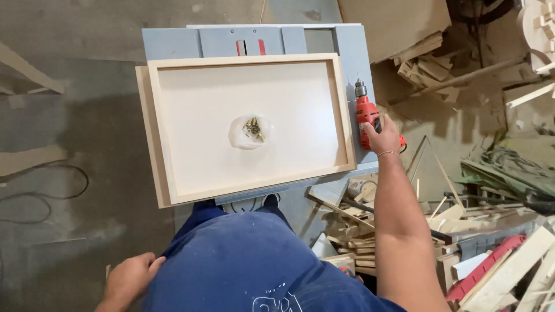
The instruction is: The person is sorting small screws and preparing to attach metal hinges to wooden frame components in a workshop environment.
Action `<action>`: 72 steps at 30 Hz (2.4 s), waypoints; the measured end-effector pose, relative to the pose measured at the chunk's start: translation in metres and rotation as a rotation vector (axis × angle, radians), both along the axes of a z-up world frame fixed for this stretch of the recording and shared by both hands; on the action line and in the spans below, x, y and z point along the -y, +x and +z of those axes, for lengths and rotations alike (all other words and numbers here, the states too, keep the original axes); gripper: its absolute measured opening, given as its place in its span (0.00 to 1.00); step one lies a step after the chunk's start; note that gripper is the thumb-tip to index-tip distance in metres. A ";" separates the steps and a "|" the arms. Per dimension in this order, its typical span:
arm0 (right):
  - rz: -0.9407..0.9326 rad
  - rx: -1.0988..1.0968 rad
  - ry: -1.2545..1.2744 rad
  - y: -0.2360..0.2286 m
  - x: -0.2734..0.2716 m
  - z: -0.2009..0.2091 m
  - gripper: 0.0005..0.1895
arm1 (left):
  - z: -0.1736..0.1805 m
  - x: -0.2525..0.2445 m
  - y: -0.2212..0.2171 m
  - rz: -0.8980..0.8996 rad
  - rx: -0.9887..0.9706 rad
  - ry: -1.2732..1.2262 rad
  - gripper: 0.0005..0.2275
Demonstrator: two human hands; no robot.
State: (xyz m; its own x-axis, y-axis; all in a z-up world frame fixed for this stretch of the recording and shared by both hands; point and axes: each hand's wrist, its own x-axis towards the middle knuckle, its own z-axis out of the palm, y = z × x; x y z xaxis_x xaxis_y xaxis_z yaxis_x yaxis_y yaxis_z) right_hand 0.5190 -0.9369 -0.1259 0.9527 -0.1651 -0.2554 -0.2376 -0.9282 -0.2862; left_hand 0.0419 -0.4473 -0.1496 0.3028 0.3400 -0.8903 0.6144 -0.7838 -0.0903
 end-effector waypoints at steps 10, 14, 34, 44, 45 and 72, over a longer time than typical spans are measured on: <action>0.401 0.161 0.317 -0.117 -0.166 -0.013 0.16 | 0.017 -0.054 0.114 0.478 0.565 -0.432 0.10; 0.528 0.126 0.451 -0.141 -0.226 -0.043 0.13 | 0.008 -0.004 0.207 0.085 0.932 -0.546 0.09; 0.704 -0.202 -0.072 -0.094 -0.240 -0.063 0.24 | -0.097 0.078 0.335 -0.546 0.963 -0.128 0.09; 0.845 0.125 0.025 -0.100 -0.223 -0.090 0.08 | -0.120 0.079 0.339 -0.802 1.495 0.012 0.05; 0.908 0.185 0.029 -0.098 -0.225 -0.093 0.10 | -0.113 0.077 0.344 -0.810 1.522 0.076 0.03; 0.834 0.280 0.140 -0.091 -0.232 -0.102 0.04 | -0.082 0.050 0.330 -0.565 1.505 -0.017 0.03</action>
State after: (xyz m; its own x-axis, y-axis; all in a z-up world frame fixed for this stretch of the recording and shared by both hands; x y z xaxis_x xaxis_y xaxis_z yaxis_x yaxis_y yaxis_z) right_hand 0.4279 -0.7051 -0.2283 0.7792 0.6255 0.0393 0.5959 -0.7199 -0.3558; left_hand 0.3719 -0.4970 -0.2313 0.9413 -0.1196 0.3156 -0.2215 -0.9245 0.3101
